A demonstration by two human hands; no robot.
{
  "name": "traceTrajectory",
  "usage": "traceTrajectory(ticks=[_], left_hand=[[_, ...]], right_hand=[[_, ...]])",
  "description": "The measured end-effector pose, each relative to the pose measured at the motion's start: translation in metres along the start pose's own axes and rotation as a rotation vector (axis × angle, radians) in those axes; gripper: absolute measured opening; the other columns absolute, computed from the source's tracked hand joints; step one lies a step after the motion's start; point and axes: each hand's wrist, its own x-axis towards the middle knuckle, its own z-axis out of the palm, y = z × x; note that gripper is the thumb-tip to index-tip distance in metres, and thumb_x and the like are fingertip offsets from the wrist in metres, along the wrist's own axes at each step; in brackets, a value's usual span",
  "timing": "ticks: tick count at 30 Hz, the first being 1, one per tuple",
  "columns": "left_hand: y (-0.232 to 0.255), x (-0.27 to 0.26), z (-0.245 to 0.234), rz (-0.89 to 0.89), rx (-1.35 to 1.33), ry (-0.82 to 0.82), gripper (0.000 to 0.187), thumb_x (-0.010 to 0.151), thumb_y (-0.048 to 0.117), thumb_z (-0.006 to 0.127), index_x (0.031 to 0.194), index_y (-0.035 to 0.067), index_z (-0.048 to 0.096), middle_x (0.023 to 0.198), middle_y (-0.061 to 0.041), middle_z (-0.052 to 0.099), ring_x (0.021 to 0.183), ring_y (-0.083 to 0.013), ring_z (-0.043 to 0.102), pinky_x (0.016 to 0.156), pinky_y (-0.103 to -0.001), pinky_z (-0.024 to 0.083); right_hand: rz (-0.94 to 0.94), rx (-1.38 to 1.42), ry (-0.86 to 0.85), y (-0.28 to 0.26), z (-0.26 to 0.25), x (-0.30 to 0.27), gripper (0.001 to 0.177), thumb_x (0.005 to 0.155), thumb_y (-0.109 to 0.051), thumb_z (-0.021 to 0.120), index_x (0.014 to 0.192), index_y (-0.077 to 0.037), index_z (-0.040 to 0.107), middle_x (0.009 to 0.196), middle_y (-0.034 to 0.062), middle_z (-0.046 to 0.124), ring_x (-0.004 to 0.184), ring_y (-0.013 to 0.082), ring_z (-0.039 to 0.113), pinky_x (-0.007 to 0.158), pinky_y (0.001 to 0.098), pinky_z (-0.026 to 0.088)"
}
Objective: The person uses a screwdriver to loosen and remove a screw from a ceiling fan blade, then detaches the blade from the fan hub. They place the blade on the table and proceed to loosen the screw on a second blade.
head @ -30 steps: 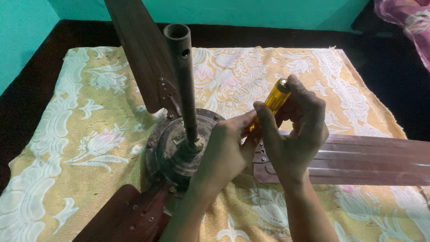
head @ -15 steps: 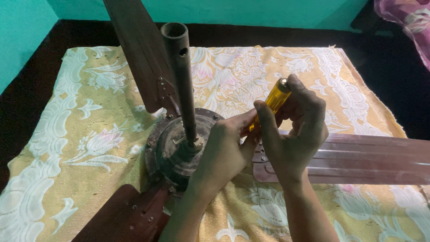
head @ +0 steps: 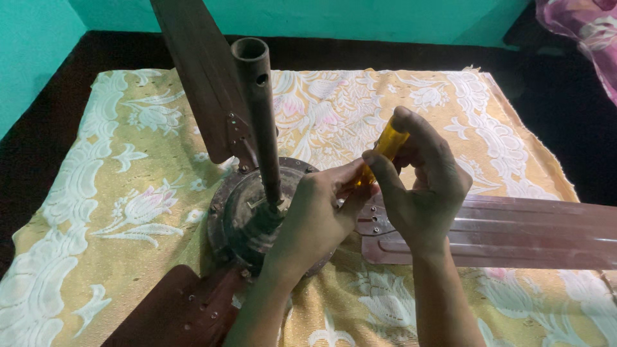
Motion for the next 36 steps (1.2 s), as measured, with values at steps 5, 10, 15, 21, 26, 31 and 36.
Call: traceTrajectory(ticks=[5,10,15,21,26,31,36], left_hand=[[0.001,0.001,-0.002,-0.117,0.057,0.041,0.051,0.089,0.009,0.073,0.138,0.006,0.061,0.108,-0.011,0.078,0.094,-0.0174,0.079,0.083,-0.030,0.065],[-0.002,0.001,0.000,-0.084,0.030,0.005,0.048,0.089,0.005,0.071,0.137,0.006,0.064,0.113,-0.011,0.079,0.098,-0.0182,0.079,0.085,-0.032,0.063],[-0.004,0.002,0.003,-0.040,0.051,-0.016,0.045,0.091,0.003,0.070,0.136,0.006,0.063,0.120,-0.012,0.076,0.105,-0.0191,0.077,0.089,-0.030,0.064],[-0.005,0.000,0.003,0.054,0.040,0.045,0.042,0.090,0.004,0.073,0.131,0.005,0.068,0.116,-0.013,0.078,0.101,-0.0180,0.078,0.083,-0.031,0.065],[-0.005,0.001,0.000,0.007,0.003,0.061,0.032,0.089,0.009,0.077,0.121,0.006,0.074,0.103,-0.008,0.082,0.092,-0.0150,0.081,0.084,-0.029,0.067],[-0.001,-0.001,-0.002,-0.026,0.005,0.040,0.031,0.088,0.012,0.078,0.118,0.005,0.074,0.101,-0.008,0.081,0.089,-0.0143,0.081,0.081,-0.028,0.066],[0.004,-0.002,-0.005,-0.052,-0.081,-0.011,0.037,0.087,0.012,0.078,0.123,0.004,0.072,0.103,-0.009,0.081,0.089,-0.0157,0.080,0.080,-0.029,0.065]], right_hand=[[0.080,0.314,-0.103,0.001,0.001,0.002,0.057,0.102,0.000,0.072,0.153,-0.002,0.046,0.132,0.0146,0.067,0.119,0.0192,0.075,0.098,0.0303,0.068],[0.032,0.036,0.001,0.000,0.001,-0.006,0.056,0.100,-0.002,0.083,0.145,0.000,0.050,0.125,0.0122,0.068,0.104,0.0143,0.074,0.086,0.0243,0.067],[0.062,-0.094,0.155,0.003,0.005,-0.006,0.057,0.096,-0.006,0.092,0.136,-0.001,0.051,0.115,0.0078,0.066,0.085,0.0066,0.065,0.071,0.0175,0.061],[0.060,-0.120,0.159,-0.001,0.009,-0.013,0.055,0.099,-0.003,0.090,0.137,0.000,0.050,0.115,0.0097,0.066,0.089,0.0076,0.067,0.073,0.0182,0.061],[0.018,0.096,-0.006,0.006,0.000,-0.006,0.052,0.102,0.005,0.080,0.140,-0.001,0.045,0.121,0.0147,0.067,0.103,0.0158,0.073,0.083,0.0239,0.063],[0.032,0.290,-0.094,0.011,-0.006,-0.006,0.052,0.102,0.011,0.074,0.140,-0.005,0.042,0.114,0.0153,0.069,0.110,0.0235,0.075,0.079,0.0255,0.061],[0.032,0.494,-0.170,0.015,-0.008,-0.001,0.052,0.094,0.006,0.070,0.136,-0.006,0.041,0.115,0.0133,0.062,0.110,0.0272,0.075,0.087,0.0343,0.069]])
